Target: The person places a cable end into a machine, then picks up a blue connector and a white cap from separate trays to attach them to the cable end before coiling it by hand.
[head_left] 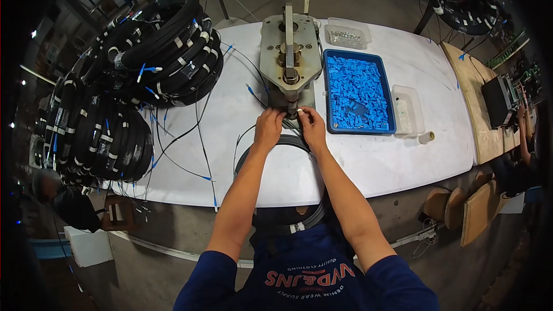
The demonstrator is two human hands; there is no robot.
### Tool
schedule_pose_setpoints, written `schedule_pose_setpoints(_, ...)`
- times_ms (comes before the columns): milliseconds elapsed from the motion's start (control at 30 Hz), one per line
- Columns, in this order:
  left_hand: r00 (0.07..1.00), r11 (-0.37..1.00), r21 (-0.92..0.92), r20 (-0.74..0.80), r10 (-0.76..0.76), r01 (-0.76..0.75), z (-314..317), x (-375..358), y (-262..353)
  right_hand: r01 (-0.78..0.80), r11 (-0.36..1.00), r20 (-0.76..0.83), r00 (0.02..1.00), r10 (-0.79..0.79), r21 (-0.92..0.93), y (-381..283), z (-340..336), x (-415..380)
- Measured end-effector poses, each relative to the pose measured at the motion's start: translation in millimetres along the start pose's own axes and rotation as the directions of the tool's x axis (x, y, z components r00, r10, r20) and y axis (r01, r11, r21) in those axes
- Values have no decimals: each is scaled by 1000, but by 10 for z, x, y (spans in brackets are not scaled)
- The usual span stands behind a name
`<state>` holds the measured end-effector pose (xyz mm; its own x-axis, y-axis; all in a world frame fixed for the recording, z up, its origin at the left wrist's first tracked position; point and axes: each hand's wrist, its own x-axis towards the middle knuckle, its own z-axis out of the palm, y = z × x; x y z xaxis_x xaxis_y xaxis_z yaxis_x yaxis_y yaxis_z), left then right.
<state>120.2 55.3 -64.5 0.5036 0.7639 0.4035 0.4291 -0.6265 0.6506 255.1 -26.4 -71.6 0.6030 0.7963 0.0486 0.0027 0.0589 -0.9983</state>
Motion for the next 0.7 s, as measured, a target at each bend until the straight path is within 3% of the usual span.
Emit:
schedule_pose_setpoints(267,999,993,-116,-34,-10,6,-42,32,56,10,1000,-8,1000,-10,2,21,13,14)
schedule_pose_setpoints(700,986,976,-146,54,-156,162,-27,78,10,-5,996,-31,999,8,90,78,51,72)
